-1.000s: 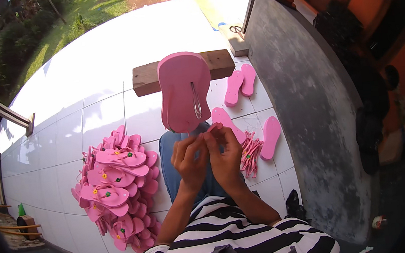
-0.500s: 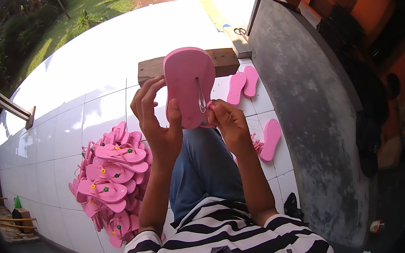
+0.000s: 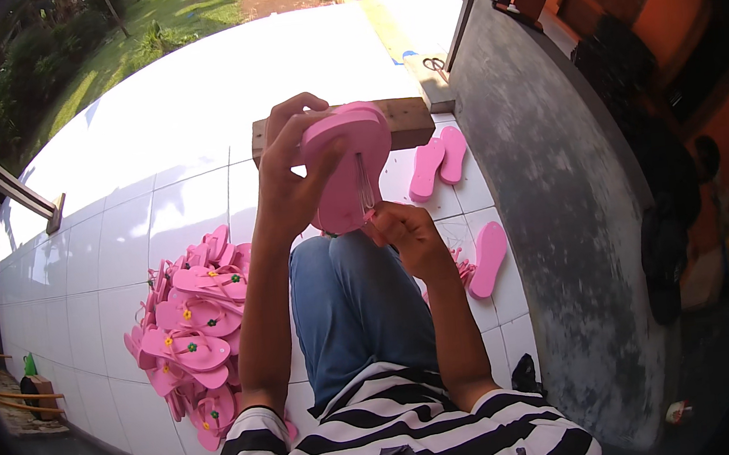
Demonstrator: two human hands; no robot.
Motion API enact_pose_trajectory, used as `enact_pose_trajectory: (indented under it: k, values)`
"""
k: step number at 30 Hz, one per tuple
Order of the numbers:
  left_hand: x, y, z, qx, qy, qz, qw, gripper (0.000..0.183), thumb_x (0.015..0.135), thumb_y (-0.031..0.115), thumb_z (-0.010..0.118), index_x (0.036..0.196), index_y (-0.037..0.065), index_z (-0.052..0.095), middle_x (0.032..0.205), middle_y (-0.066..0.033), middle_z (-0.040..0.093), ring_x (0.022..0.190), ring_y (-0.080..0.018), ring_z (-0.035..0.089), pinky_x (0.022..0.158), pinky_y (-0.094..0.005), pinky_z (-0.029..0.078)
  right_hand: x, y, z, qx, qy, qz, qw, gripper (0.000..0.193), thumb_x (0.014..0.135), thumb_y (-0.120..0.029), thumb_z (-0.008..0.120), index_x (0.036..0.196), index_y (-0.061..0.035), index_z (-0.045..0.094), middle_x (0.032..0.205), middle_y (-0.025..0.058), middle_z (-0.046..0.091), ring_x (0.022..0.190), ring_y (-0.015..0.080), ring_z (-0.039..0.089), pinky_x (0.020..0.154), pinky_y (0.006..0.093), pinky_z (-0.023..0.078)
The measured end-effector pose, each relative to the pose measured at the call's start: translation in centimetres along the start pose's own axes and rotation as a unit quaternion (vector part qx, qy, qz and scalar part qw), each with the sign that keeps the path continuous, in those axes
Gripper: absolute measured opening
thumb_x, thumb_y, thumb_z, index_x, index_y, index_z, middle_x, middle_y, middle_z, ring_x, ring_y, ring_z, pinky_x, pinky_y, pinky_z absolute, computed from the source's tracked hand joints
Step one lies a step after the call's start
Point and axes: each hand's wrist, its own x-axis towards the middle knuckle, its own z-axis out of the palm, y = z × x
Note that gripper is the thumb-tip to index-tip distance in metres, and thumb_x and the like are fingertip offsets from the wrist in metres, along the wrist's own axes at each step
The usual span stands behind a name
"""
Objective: The person assembles pink flip-flops by hand using a metal hook tool to pull straps through pre-cut holes in foam soles.
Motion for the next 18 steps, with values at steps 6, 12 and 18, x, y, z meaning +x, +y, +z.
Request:
enact_pose_trajectory:
  k: [6, 12, 18]
  values:
    - [-0.5, 0.3, 0.2, 0.112, 0.013, 0.052, 0.992, 0.02, 0.08, 0.007, 0.074, 0.099, 0.003, 0.067, 0.106, -0.0108, 0.062, 0.102, -0.0251, 0.06, 0.084, -0.0358, 0.049, 1.6, 1.3, -0.6, 0.069, 0.003, 0.033, 0.997, 0.034, 0.103, -0.03, 0.049, 0.087, -0.0007, 0.055, 0.07, -0.0019, 0.043, 0.064, 0.0079, 0.036, 0.06, 0.025, 0.031]
    - [-1.5, 2.4, 0.7, 0.163, 0.015, 0.091, 0.982, 0.02, 0.081, 0.009, 0.075, 0.098, 0.003, 0.065, 0.09, -0.0104, 0.068, 0.083, -0.0261, 0.067, 0.074, -0.0339, 0.052, 2.4, 2.6, -0.7, 0.305, -0.044, 0.032, 0.951, 0.033, 0.104, -0.027, 0.047, 0.082, -0.0031, 0.054, 0.068, -0.0021, 0.041, 0.06, 0.0073, 0.032, 0.056, 0.0254, 0.027]
    - [-2.1, 1.1, -0.9, 0.021, -0.024, -0.023, 0.999, 0.018, 0.087, 0.013, 0.073, 0.097, 0.001, 0.064, 0.084, -0.0109, 0.071, 0.077, -0.0153, 0.067, 0.07, -0.029, 0.052, 0.5, 0.6, 0.9, -0.075, 0.148, -0.038, 0.985, 0.03, 0.101, -0.03, 0.052, 0.096, -0.0012, 0.057, 0.081, 0.0043, 0.056, 0.069, 0.011, 0.048, 0.063, 0.0272, 0.039]
